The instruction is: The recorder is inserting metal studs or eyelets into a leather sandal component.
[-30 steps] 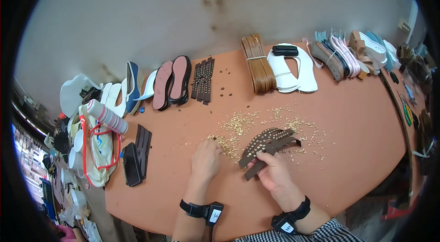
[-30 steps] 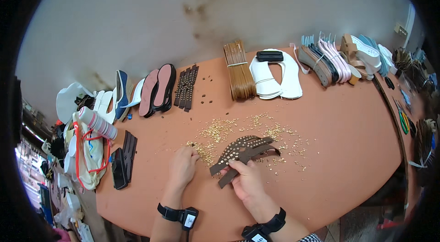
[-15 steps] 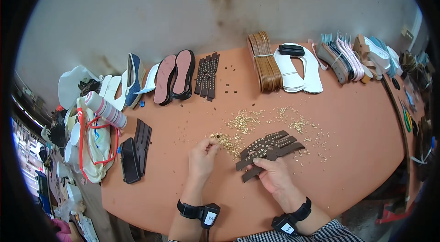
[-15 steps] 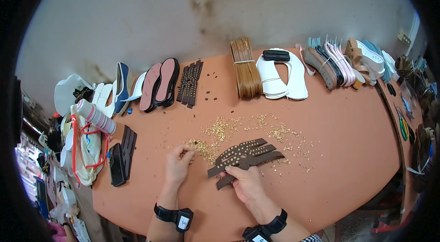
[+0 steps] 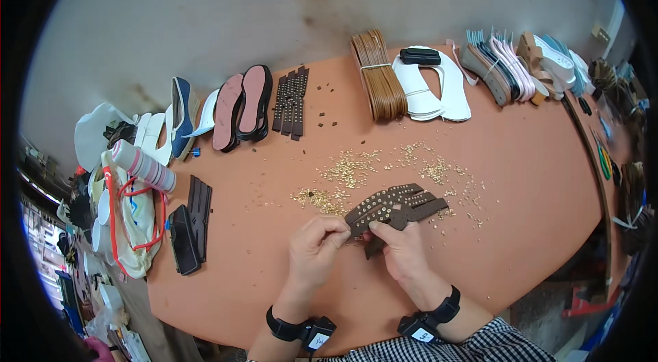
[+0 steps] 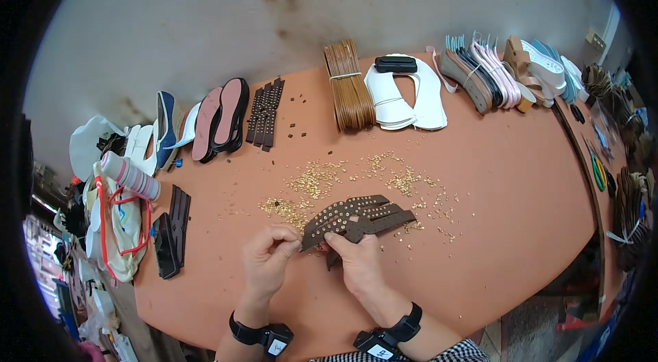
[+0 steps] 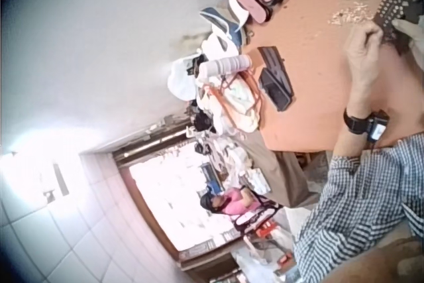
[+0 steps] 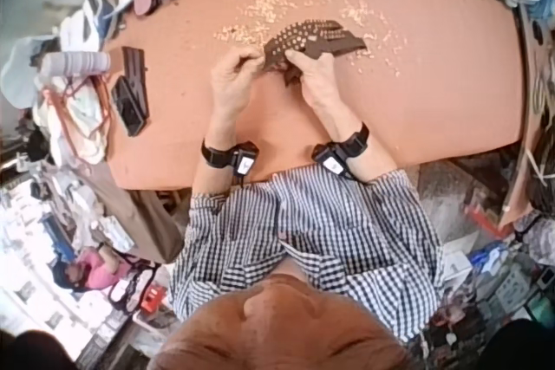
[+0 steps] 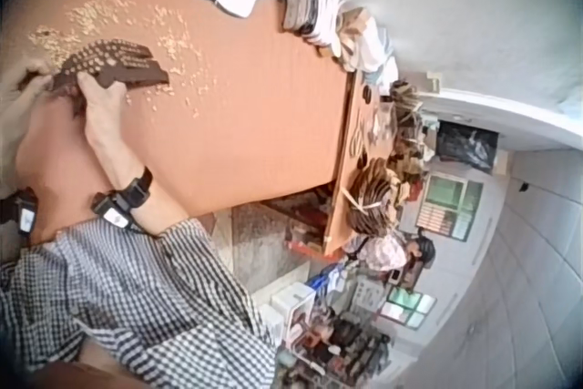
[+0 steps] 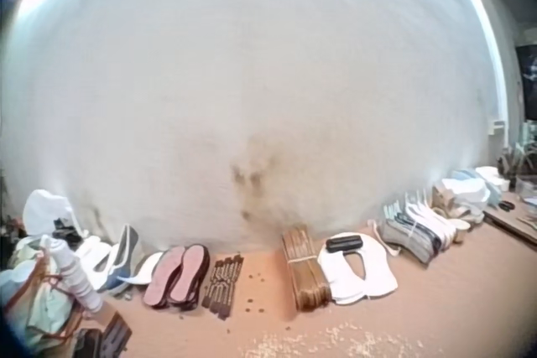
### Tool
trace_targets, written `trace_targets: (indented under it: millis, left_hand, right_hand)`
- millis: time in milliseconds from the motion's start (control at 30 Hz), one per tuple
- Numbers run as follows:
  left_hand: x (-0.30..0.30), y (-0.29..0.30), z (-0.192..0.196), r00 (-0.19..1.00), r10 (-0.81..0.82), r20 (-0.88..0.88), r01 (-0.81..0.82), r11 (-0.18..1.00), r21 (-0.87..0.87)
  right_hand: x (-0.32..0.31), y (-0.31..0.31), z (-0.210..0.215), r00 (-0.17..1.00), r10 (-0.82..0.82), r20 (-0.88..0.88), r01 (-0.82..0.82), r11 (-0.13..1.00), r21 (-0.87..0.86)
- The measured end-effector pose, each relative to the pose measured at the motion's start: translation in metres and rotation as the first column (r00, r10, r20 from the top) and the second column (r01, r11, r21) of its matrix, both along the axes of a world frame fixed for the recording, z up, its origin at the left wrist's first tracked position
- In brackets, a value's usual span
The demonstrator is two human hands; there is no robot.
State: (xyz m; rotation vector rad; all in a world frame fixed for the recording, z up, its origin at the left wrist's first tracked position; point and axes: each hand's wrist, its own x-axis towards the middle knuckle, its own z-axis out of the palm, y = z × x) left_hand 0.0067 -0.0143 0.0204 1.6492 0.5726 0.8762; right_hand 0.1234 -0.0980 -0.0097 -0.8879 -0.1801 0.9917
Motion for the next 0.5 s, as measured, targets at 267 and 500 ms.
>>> trace_targets:
  millis: [267,500]
  left_hand:
    - [0.009,-0.002,-0.013,0.998,-0.055,0.001,0.053,0.977,0.207]
    - [0.010,0.001,-0.026,0.986,-0.145,0.088,0.152,0.984,-0.091]
  right_hand:
    - [-0.006,-0.001,0.010,0.999,-0.039,-0.021,0.039,0.999,0.031]
    - [-0.007,-0.004,0.015,0.997,-0.049,-0.058,0.052,0.997,0.057]
